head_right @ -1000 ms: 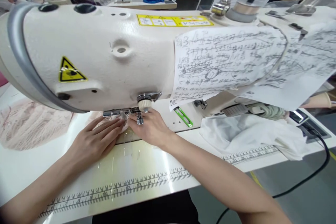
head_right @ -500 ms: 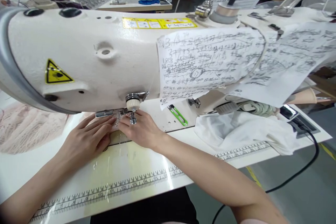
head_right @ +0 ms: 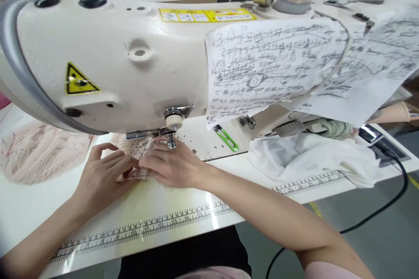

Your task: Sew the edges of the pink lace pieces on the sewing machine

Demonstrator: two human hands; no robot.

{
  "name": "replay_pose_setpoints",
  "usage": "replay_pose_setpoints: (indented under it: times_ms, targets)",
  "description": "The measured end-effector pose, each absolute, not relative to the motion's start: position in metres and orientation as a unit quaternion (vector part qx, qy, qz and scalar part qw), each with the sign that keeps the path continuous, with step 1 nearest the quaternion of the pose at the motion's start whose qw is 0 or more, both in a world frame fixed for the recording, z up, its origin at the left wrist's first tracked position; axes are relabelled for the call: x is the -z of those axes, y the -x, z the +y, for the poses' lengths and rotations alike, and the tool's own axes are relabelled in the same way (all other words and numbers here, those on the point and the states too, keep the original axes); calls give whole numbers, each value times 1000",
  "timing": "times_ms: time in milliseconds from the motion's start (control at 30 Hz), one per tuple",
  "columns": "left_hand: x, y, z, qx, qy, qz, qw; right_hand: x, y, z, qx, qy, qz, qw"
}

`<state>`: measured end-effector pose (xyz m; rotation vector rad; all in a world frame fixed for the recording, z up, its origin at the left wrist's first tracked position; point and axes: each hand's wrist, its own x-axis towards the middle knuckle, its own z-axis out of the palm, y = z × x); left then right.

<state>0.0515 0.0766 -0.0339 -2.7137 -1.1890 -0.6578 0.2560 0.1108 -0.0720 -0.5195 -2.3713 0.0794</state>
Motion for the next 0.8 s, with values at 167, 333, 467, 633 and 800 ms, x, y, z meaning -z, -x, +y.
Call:
replay_pose_setpoints:
  times_ms: [167,333,467,633,800]
  targets:
    - [34,-53,77,208,900,-373,86,68,-253,108,32,167,-910,378]
    - [32,-53,75,194,911,-339,129,73,-256,108,40,157,-911,379]
    - [37,-50,76,182,915,-336,128,75,-257,107,42,149,-915,372]
    - [48,-45,84,151,928,-336,48,73,-257,106,55,138,-927,343]
    - [55,-40,90,113,934,-334,53,72,-257,106,65,151,-920,356]
